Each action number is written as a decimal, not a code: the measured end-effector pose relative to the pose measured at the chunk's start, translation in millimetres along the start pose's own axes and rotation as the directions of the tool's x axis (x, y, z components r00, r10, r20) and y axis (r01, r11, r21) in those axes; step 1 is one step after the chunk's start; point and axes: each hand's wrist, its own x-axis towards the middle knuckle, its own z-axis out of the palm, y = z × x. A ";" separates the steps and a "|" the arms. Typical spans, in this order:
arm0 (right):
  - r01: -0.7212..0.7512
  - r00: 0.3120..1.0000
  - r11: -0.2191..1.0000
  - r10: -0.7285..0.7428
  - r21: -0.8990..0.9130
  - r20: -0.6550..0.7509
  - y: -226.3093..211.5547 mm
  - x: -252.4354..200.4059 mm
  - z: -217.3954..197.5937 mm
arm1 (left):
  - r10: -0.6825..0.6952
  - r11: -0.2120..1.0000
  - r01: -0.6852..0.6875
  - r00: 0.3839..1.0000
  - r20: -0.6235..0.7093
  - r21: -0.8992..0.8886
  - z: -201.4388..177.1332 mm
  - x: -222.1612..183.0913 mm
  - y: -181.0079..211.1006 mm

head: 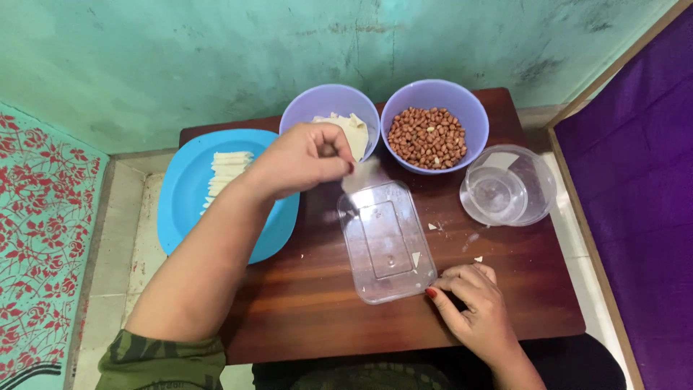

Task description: Rolling small dough wrappers with peanuts inside to prepare snacks

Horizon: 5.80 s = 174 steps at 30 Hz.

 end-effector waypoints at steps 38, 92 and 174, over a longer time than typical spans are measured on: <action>0.323 0.917 0.812 -0.141 -0.487 0.373 -5.8 56.5 16.8 | 0.438 0.278 -0.467 0.839 0.321 0.840 95.2 -92.2 -104.3; 0.146 0.980 0.756 -0.024 -0.639 0.196 16.8 215.7 -22.0 | 0.450 0.399 -0.524 0.827 0.337 0.753 94.6 -85.5 -76.6; 0.371 0.908 0.913 -0.318 -0.168 0.274 -1.0 76.1 37.5 | 0.618 0.430 -0.444 0.779 0.102 0.786 97.4 -66.2 -118.6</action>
